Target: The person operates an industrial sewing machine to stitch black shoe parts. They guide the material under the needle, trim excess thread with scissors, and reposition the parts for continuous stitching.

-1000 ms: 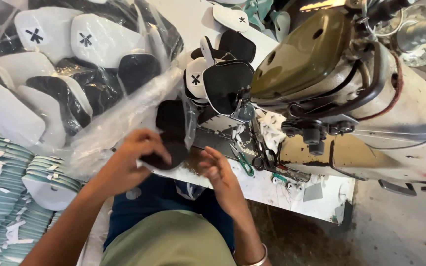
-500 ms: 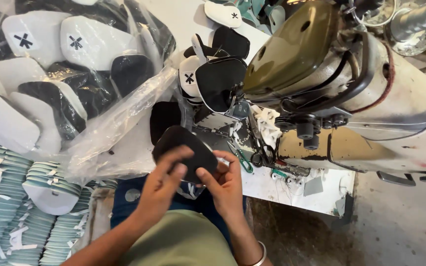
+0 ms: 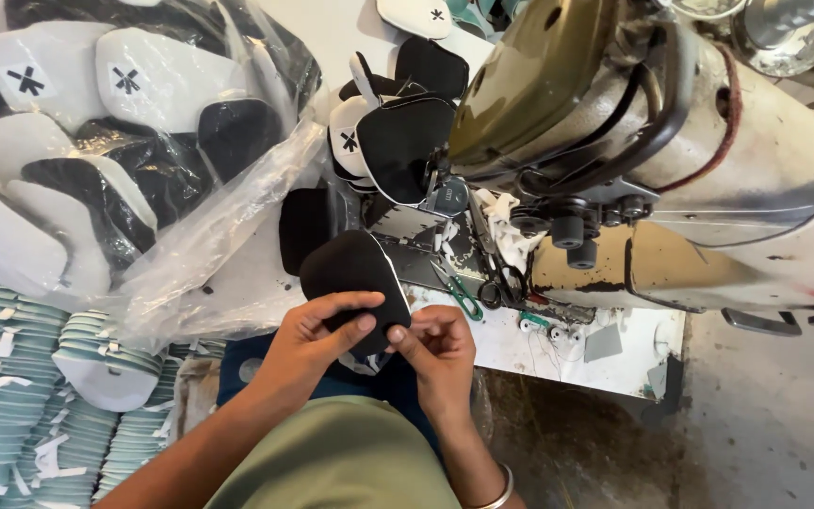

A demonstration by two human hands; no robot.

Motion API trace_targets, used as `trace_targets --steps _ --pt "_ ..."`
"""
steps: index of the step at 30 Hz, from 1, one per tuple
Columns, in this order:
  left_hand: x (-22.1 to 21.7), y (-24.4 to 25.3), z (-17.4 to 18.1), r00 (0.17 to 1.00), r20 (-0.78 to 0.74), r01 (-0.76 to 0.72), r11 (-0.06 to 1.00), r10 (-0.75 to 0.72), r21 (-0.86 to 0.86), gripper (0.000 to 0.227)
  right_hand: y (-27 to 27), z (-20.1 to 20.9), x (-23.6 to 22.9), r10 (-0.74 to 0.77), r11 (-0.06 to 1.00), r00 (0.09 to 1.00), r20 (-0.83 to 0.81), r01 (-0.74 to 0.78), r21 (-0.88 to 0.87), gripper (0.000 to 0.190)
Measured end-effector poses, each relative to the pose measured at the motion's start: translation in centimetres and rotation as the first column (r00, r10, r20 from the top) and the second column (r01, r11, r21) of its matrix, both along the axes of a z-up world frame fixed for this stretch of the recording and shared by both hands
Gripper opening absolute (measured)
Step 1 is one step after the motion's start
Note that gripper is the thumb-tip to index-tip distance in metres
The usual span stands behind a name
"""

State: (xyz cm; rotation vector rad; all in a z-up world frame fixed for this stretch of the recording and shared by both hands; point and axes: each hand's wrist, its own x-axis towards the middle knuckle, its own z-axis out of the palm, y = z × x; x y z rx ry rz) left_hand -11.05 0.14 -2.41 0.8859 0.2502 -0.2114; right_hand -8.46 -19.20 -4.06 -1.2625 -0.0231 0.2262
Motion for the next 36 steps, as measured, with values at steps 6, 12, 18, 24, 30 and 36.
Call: trace_targets --steps 6,12,18,24,30,36 --pt "-0.2 -0.2 -0.8 1.0 0.007 0.008 0.997 -0.009 0.073 0.034 0.0 1.7 0.3 0.083 0.996 0.995 -0.056 -0.081 0.042 0.032" --pt "-0.3 -0.5 -0.1 0.999 0.037 0.028 0.992 -0.033 0.122 0.037 -0.2 2.1 0.3 0.153 0.986 0.988 -0.03 -0.15 0.068 0.027" --pt "-0.3 -0.4 -0.4 0.999 0.003 0.043 0.993 -0.044 0.113 0.039 -0.5 1.8 0.0 0.074 0.997 0.997 0.023 -0.074 0.025 0.023" --pt "-0.3 -0.3 -0.2 0.999 -0.037 -0.029 0.998 0.027 -0.053 0.041 -1.1 1.8 0.4 0.11 0.99 0.993 -0.034 -0.112 -0.084 0.022" --pt "-0.7 -0.6 -0.9 0.998 -0.058 -0.009 1.0 0.008 -0.023 0.043 -0.8 2.7 0.4 0.207 0.977 0.978 0.04 -0.204 -0.063 0.026" --pt "-0.8 -0.5 -0.6 0.999 -0.033 -0.033 0.999 0.032 -0.015 0.045 0.0 3.9 0.5 0.224 0.94 0.971 0.086 -0.192 -0.28 0.032"
